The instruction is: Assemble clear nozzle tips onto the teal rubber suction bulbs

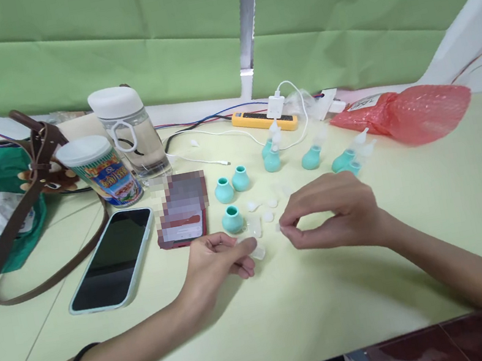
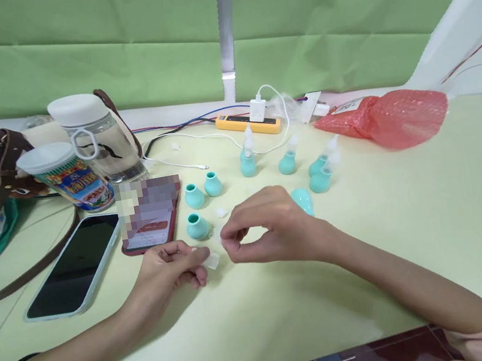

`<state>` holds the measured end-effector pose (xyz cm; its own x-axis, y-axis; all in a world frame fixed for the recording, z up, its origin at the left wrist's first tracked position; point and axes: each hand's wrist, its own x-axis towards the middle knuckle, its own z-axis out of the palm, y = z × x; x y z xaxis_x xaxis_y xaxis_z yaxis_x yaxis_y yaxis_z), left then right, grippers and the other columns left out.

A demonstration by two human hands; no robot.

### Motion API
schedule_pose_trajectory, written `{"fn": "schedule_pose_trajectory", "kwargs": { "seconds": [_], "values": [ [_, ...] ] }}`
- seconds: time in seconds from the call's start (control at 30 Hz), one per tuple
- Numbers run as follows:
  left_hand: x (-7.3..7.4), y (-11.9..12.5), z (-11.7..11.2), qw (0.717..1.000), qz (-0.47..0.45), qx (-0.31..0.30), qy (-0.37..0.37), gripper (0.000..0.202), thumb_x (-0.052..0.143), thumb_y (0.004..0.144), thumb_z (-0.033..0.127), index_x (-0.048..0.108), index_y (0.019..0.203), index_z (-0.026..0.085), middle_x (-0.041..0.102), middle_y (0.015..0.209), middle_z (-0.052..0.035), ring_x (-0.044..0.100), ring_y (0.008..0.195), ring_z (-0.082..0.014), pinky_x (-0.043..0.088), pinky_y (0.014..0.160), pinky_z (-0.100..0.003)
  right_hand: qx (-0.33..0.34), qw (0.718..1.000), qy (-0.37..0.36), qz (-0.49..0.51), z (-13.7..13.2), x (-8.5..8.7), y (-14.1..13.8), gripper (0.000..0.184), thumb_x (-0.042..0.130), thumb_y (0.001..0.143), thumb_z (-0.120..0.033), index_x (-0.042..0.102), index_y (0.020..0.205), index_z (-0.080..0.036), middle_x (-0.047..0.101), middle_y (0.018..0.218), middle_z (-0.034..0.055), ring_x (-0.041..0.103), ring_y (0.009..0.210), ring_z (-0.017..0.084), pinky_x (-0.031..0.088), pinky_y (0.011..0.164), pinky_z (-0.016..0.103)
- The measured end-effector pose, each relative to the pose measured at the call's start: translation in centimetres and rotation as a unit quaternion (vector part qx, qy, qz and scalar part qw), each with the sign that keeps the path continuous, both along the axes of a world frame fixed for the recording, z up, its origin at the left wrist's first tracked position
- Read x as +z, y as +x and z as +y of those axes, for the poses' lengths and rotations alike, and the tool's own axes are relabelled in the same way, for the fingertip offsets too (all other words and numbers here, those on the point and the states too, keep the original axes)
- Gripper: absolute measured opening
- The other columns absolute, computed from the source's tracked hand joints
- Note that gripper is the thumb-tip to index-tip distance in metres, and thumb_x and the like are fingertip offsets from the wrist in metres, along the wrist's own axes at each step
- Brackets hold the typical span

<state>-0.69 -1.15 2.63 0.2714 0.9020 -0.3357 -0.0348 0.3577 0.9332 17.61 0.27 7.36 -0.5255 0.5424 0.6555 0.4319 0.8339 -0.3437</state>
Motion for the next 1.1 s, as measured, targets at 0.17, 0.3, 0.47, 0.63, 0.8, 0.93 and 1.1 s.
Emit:
{"fn": "schedule_pose_trajectory", "kwargs": {
  "seconds": [0.17, 0.3, 0.47, 0.63, 0.8, 0.93, 1.1],
  "values": [
    [-1.2, 0.3, 0.1, 0.970, 0.135, -0.075, 0.186, 0.018, 0.062, 0.065, 0.026, 0.053, 0.075, 0.014, 0.058, 0.063, -0.0002, 0.052, 0.052, -0.0092, 0.043, 0.051, -0.021, -0.063, 0.984, -0.155, -0.053, 3.7, -0.3, 0.6, 0.009, 0.054, 0.061, -0.011, 0.062, 0.057, -0.014, 0.063, 0.054, 0.0003, 0.054, 0.047, 0.009, 0.044, 0.047, 0.018],
    [-2.4, -0.3, 0.9, 0.834, 0.316, -0.103, 0.441, 0.014, 0.054, 0.070, 0.023, 0.056, 0.082, 0.016, 0.057, 0.071, -0.0024, 0.052, 0.061, -0.0128, 0.043, 0.055, -0.025, -0.106, 0.964, -0.214, -0.118, 7.9, -2.4, 0.5, 0.012, 0.052, 0.059, -0.013, 0.064, 0.059, -0.011, 0.062, 0.053, 0.0021, 0.055, 0.050, 0.011, 0.042, 0.048, 0.019],
    [-3.5, -0.8, 1.7, 0.672, 0.402, -0.094, 0.615, 0.016, 0.047, 0.077, 0.024, 0.058, 0.085, 0.015, 0.056, 0.077, -0.0062, 0.053, 0.064, -0.0136, 0.042, 0.050, -0.022, -0.091, 0.945, -0.252, -0.189, 9.5, -3.5, 0.5, 0.014, 0.050, 0.058, -0.013, 0.064, 0.058, -0.012, 0.062, 0.055, 0.0020, 0.053, 0.051, 0.011, 0.039, 0.049, 0.019],
    [-3.7, -0.7, 1.6, 0.656, 0.415, -0.090, 0.625, 0.018, 0.046, 0.079, 0.026, 0.058, 0.085, 0.014, 0.058, 0.067, -0.0037, 0.054, 0.058, -0.0129, 0.042, 0.047, -0.022, -0.081, 0.935, -0.272, -0.214, 9.4, -3.8, 0.5, 0.016, 0.051, 0.057, -0.012, 0.066, 0.062, -0.013, 0.063, 0.058, 0.0021, 0.052, 0.052, 0.010, 0.037, 0.049, 0.019],
    [-3.7, -0.7, 1.6, 0.645, 0.435, -0.101, 0.621, 0.017, 0.044, 0.079, 0.021, 0.054, 0.092, 0.016, 0.061, 0.069, -0.0025, 0.057, 0.062, -0.0146, 0.043, 0.049, -0.023, -0.117, 0.928, -0.267, -0.231, 9.1, -2.4, 1.7, 0.018, 0.047, 0.063, -0.016, 0.065, 0.064, -0.013, 0.060, 0.057, 0.0013, 0.047, 0.050, 0.009, 0.032, 0.046, 0.021],
    [-3.5, -0.6, 1.6, 0.647, 0.468, -0.117, 0.590, 0.012, 0.040, 0.080, 0.018, 0.052, 0.083, 0.016, 0.061, 0.066, -0.0007, 0.055, 0.054, -0.0126, 0.038, 0.043, -0.022, -0.275, 0.893, -0.227, -0.274, 8.9, 0.3, 4.5, 0.021, 0.049, 0.067, -0.028, 0.056, 0.051, -0.015, 0.051, 0.049, 0.0002, 0.042, 0.046, 0.010, 0.026, 0.043, 0.023],
    [-3.4, -0.4, 1.4, 0.616, 0.479, -0.139, 0.609, 0.014, 0.039, 0.081, 0.021, 0.049, 0.073, 0.016, 0.058, 0.057, -0.0002, 0.054, 0.051, -0.0139, 0.034, 0.041, -0.022, -0.487, 0.822, -0.097, -0.279, 9.1, 1.8, 7.1, 0.026, 0.056, 0.063, -0.042, 0.055, 0.067, -0.016, 0.056, 0.064, 0.0056, 0.051, 0.063, 0.020, 0.029, 0.047, 0.026]
  ]
}}
